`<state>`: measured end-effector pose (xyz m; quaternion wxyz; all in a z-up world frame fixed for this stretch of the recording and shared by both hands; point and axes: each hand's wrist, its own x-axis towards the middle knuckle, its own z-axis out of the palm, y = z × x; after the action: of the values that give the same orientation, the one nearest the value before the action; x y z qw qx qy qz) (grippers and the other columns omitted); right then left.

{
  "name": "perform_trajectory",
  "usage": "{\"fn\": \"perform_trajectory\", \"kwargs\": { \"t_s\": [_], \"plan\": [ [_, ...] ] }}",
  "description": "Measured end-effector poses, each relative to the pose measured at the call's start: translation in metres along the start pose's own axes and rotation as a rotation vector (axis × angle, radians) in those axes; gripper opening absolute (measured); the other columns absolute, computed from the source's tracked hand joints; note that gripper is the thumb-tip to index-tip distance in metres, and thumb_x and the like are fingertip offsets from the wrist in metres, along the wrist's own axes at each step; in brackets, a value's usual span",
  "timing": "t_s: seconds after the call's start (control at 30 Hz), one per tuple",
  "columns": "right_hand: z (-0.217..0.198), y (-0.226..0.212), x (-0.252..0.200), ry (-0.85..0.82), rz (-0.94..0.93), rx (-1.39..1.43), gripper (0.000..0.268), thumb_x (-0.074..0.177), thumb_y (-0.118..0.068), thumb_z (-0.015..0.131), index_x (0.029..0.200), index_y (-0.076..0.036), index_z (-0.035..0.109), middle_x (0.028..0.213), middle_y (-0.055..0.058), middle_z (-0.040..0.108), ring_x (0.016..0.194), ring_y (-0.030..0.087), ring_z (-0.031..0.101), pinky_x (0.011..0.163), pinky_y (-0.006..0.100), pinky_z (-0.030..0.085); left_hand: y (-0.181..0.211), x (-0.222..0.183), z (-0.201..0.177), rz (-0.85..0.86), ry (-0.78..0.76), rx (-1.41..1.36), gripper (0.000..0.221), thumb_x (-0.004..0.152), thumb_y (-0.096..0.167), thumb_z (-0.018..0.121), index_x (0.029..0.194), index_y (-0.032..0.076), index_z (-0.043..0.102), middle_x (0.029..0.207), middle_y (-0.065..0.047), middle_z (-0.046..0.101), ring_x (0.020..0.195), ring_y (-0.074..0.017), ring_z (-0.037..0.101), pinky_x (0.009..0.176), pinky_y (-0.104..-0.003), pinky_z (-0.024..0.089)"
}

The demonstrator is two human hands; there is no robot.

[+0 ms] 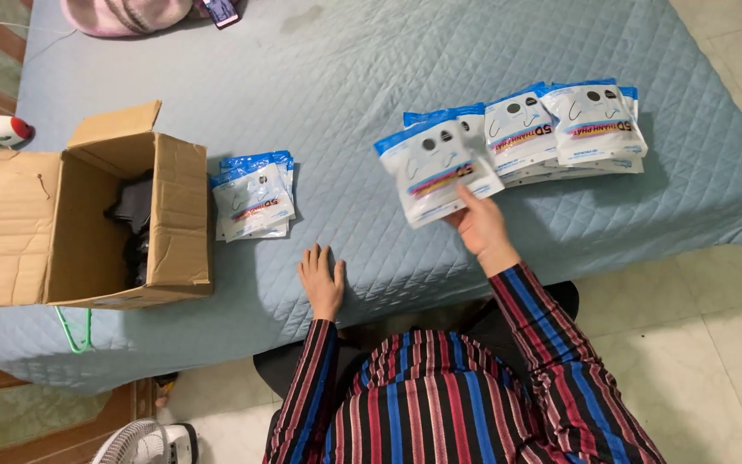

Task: The person is taking individual black face masks out of a cardboard box, inspecting both sides, and placing them onto a bed surface.

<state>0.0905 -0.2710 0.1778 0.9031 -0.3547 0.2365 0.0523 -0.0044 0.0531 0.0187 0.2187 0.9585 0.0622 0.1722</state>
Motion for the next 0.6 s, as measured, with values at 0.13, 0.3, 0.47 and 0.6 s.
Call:
{"fn": "perform_trajectory", "kwargs": {
  "t_s": [0.13,0.3,0.47,0.6],
  "plan": [
    [-0.026,-0.041,0.041,0.038,-0.076,0.068,0.033,0.094,-0.023,0.077,0.114,-0.002,0.061,0.107,0.014,0.067,0.095,0.033,0.075,0.085,0.050,0.067,0.005,0.000,-0.001,0.012,0.015,0.039,0.048,0.103,0.042,0.056,0.141,0.013,0.058,0.153,-0.014,0.050,0.144,-0.0356,0.041,0.121,-0.056,0.024],
    [-0.057,-0.053,0.090,0.039,-0.076,0.171,0.040,0.093,-0.021,0.077,0.115,0.003,0.053,0.100,0.013,0.058,0.104,0.041,0.072,0.097,0.056,0.063,0.004,0.000,0.003,0.017,0.013,0.111,0.050,0.103,0.047,0.053,0.143,0.016,0.056,0.153,-0.012,0.047,0.146,-0.0344,0.039,0.121,-0.056,0.024],
    [-0.069,-0.049,0.078,-0.002,-0.064,0.235,0.045,0.092,-0.016,0.080,0.118,0.005,0.051,0.109,0.015,0.054,0.118,0.045,0.064,0.107,0.062,0.054,0.001,0.000,0.010,0.010,0.042,0.140,0.049,0.102,0.046,0.054,0.142,0.016,0.057,0.151,-0.014,0.050,0.145,-0.0351,0.040,0.120,-0.056,0.024],
    [-0.101,-0.033,0.068,0.014,-0.190,0.171,0.047,0.093,-0.029,0.081,0.126,-0.006,0.056,0.126,0.012,0.059,0.137,0.038,0.054,0.120,0.059,0.042,0.002,-0.001,0.012,0.006,0.030,0.148,0.051,0.100,0.046,0.055,0.142,0.016,0.057,0.150,-0.014,0.051,0.146,-0.0361,0.040,0.120,-0.057,0.025]
  ]
}}
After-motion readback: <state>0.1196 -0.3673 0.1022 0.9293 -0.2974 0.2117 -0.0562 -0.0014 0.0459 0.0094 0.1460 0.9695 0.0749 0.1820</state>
